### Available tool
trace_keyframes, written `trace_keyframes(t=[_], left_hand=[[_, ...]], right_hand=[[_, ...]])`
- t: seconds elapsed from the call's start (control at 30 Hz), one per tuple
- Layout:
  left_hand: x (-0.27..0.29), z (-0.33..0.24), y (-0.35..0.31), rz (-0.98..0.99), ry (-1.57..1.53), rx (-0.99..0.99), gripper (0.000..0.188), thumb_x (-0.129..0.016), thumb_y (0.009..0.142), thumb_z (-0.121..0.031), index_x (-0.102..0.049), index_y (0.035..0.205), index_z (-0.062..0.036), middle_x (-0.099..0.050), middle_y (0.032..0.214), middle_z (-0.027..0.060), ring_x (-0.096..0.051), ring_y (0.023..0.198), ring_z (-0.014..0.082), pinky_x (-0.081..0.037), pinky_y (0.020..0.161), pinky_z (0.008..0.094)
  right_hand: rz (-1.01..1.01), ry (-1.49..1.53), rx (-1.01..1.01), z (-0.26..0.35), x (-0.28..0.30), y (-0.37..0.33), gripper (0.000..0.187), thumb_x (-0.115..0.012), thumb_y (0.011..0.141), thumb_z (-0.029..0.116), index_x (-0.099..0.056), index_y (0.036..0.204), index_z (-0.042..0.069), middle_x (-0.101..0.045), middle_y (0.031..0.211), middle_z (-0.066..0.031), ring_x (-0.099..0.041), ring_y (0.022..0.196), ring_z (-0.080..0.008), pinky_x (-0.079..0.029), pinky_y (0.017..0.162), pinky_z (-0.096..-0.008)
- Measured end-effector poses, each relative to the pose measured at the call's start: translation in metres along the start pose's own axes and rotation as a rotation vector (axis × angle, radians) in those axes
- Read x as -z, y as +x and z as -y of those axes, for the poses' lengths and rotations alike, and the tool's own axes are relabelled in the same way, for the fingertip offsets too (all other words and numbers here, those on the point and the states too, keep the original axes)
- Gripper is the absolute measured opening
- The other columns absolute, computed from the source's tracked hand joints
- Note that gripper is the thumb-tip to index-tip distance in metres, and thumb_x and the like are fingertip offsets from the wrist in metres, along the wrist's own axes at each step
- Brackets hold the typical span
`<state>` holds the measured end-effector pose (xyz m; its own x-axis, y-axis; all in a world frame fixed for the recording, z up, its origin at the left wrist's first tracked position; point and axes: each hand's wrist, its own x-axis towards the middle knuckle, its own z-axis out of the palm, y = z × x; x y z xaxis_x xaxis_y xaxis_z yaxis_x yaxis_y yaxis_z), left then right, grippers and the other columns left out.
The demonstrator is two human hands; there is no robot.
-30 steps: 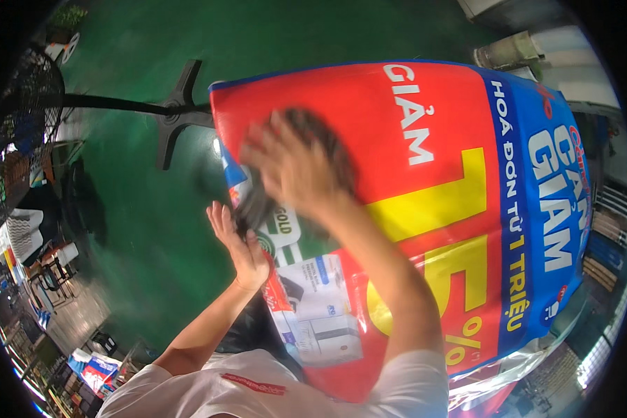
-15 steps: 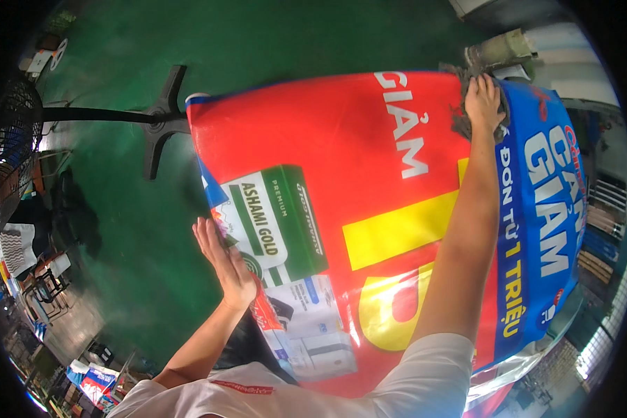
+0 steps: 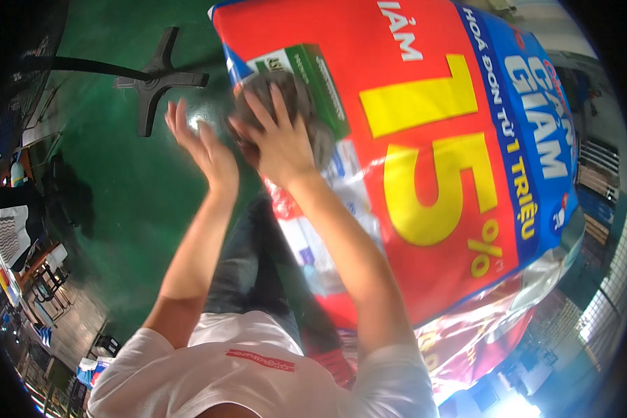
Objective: The person walks to a large promotional banner draped over stacked red chairs and wipes its surface with a cloth. They move around the banner, wiping different sides and sections, including areas with text and graphics.
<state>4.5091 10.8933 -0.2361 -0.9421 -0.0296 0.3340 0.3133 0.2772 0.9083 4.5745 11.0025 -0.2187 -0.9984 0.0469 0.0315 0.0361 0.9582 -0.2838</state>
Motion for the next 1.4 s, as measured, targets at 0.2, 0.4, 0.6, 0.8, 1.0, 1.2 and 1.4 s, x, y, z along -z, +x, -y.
trace_keyframes(t=[0.2,0.4,0.6,0.8,1.0,1.2,1.4], left_hand=[[-0.028,0.028,0.06,0.659,0.621,-0.652,0.053,-0.042,0.096,-0.043,-0.038,0.144,-0.0211,-0.024,0.156,0.0027,-0.012,0.146,0.0322,-0.006,0.107,0.0722],[-0.049,0.05,0.081,0.905,0.8,-0.633,0.064,-0.028,0.098,-0.056,-0.018,0.153,-0.024,-0.011,0.161,-0.0007,-0.006,0.148,0.0277,-0.003,0.113,0.0652],[-0.053,0.054,0.094,0.991,0.932,-0.642,0.07,-0.025,0.096,-0.061,-0.011,0.154,-0.0257,-0.003,0.162,-0.0026,-0.001,0.149,0.0256,-0.004,0.112,0.0664],[-0.055,0.059,0.101,1.017,0.838,-0.604,0.072,-0.024,0.094,-0.066,-0.011,0.154,-0.0281,-0.003,0.162,-0.002,-0.002,0.148,0.0291,-0.005,0.111,0.0687],[-0.053,0.061,0.104,1.061,0.833,-0.595,0.073,-0.024,0.095,-0.064,-0.01,0.154,-0.0255,-0.004,0.162,0.001,-0.002,0.148,0.0321,-0.006,0.111,0.0682],[-0.045,0.058,0.104,1.088,0.845,-0.611,0.07,-0.026,0.098,-0.059,-0.01,0.155,-0.0221,-0.002,0.162,0.0024,-0.001,0.148,0.0328,-0.007,0.11,0.0673],[-0.036,0.045,0.097,1.087,0.822,-0.64,0.063,-0.032,0.101,-0.045,-0.014,0.154,-0.0151,-0.006,0.161,0.0061,-0.003,0.147,0.0359,-0.011,0.112,0.0645]], right_hand=[[0.122,-0.041,-0.418,0.092,0.009,-0.244,0.057,-0.066,0.082,0.016,-0.052,0.135,0.035,-0.033,0.152,-0.0051,-0.03,0.14,-0.0342,-0.036,0.099,-0.0582],[0.421,-0.112,-0.5,0.115,0.033,-0.224,0.044,-0.061,0.088,0.026,-0.057,0.132,0.032,-0.037,0.15,-0.0052,-0.03,0.141,-0.0301,-0.022,0.108,-0.065],[-0.251,-0.19,-0.409,0.064,-0.027,-0.106,0.049,-0.051,0.094,0.045,-0.044,0.141,0.032,-0.03,0.153,-0.0089,-0.027,0.14,-0.0362,-0.025,0.107,-0.0649],[-0.134,-0.02,-0.919,0.123,-0.004,-0.284,0.067,-0.064,0.085,0.044,-0.044,0.139,0.011,-0.034,0.149,-0.0165,-0.032,0.138,-0.0388,-0.03,0.109,-0.0513],[-0.135,-0.015,-1.07,0.155,0.006,-0.322,0.07,-0.058,0.089,0.045,-0.04,0.142,0.003,-0.031,0.151,-0.0191,-0.027,0.14,-0.0418,-0.025,0.111,-0.0549],[-0.401,0.025,-0.851,-0.019,-0.007,-0.26,0.061,-0.052,0.094,0.039,-0.038,0.144,0.009,-0.033,0.152,-0.0127,-0.026,0.143,-0.0288,-0.036,0.105,-0.054],[-0.554,-0.344,-1.265,-0.237,0.066,-0.278,0.052,-0.046,0.097,0.036,-0.04,0.143,0.014,-0.036,0.149,-0.0163,-0.032,0.14,-0.0338,-0.034,0.105,-0.0575]])
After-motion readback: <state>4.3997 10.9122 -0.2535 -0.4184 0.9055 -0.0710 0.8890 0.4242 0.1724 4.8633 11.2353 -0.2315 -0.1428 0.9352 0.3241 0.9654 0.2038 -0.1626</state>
